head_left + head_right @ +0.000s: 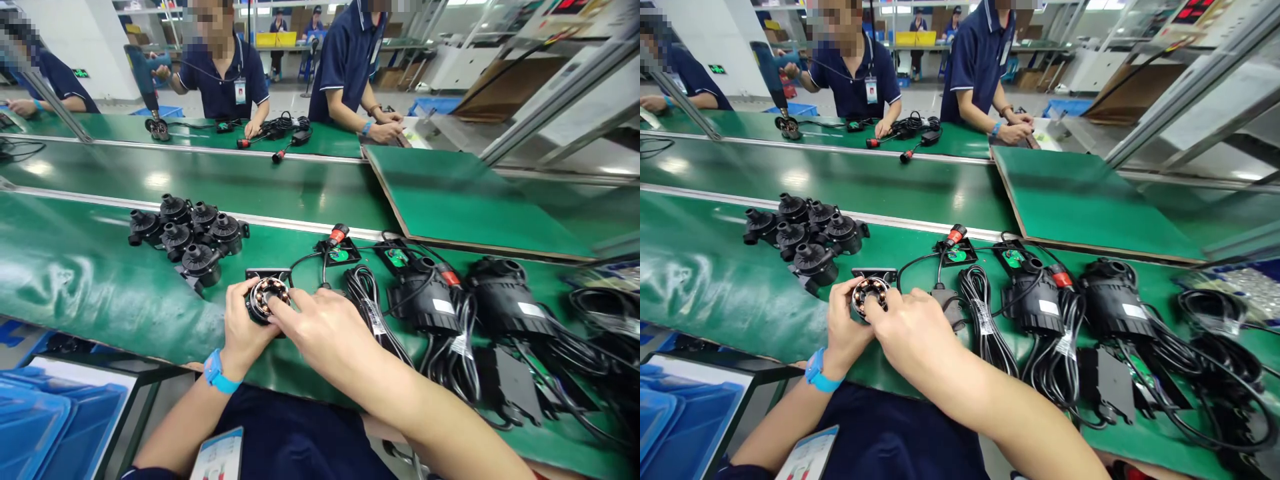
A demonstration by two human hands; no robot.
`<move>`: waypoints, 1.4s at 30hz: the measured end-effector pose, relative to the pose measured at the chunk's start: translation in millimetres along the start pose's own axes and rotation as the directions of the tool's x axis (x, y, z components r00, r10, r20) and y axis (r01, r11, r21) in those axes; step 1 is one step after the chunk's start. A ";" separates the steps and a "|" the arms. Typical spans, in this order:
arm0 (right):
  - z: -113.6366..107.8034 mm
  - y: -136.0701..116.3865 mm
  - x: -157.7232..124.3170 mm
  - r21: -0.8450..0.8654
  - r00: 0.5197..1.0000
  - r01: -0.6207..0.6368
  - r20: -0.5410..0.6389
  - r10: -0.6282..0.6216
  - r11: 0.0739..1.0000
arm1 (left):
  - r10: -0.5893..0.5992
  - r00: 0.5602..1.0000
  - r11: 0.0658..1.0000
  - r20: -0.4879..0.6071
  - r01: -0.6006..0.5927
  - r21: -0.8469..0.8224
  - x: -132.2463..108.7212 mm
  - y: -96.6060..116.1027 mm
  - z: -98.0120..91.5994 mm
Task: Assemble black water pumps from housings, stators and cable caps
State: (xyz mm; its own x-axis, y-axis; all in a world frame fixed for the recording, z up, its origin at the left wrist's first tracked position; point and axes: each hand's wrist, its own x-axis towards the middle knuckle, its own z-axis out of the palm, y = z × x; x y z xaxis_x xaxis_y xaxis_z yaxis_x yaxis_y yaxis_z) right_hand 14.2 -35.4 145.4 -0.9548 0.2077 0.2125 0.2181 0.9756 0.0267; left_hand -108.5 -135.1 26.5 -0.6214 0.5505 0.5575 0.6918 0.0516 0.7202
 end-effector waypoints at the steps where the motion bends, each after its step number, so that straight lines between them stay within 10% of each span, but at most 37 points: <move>1: -2.4 0.2 -2.5 -0.012 0.999 0.018 -0.027 -0.018 1.000 | -0.005 1.000 1.000 0.002 0.005 -0.003 0.5 0.1 -0.4; 6: 3.5 -8.2 -42.5 0.523 0.987 0.112 -0.160 -0.032 0.845 | -0.096 0.995 0.994 0.032 0.097 -0.058 1.6 -6.3 -1.0; 9: 40.6 -24.6 -73.1 0.954 0.968 -0.173 0.211 -0.138 0.247 | -0.123 0.991 0.988 0.043 0.127 -0.092 2.6 -7.9 -2.8; 12: 82.3 -38.5 -86.7 0.874 0.917 -0.374 0.398 0.016 -0.311 | -0.077 0.997 0.995 0.029 0.078 -0.069 6.9 5.3 -13.8; 15: 100.5 -41.9 -84.0 0.822 0.909 -0.220 0.368 0.195 -0.525 | 0.158 0.983 0.987 -0.095 -0.156 0.032 12.3 32.4 -33.0; 18: 95.8 -31.3 -75.8 0.857 0.891 -0.072 0.285 0.354 -0.510 | 0.378 0.918 0.925 -0.123 -0.366 0.104 12.5 53.6 -44.3; 24: 75.2 9.0 -64.9 0.974 0.857 0.052 0.069 0.510 -0.218 | 0.029 0.983 1.000 0.179 -0.026 -0.018 -0.6 44.2 -24.9; 31: 65.4 29.6 -63.7 0.974 0.816 -0.011 -0.122 0.564 0.227 | -0.005 0.967 0.994 0.254 0.032 -0.103 -4.1 33.3 -1.6; 42: 47.7 42.9 -57.1 0.933 0.814 -0.073 -0.148 0.562 0.353 | 0.336 0.668 0.912 0.664 -0.054 -0.407 20.6 35.0 -1.3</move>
State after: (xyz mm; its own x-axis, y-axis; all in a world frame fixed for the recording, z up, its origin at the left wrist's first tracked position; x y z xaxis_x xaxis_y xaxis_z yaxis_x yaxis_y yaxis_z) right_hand 68.4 -2.0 87.8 -0.6249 0.7063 0.3327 -0.0411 0.3958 -0.9174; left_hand -97.5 -123.1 63.7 0.0613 0.9385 0.3398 0.5150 -0.3214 0.7947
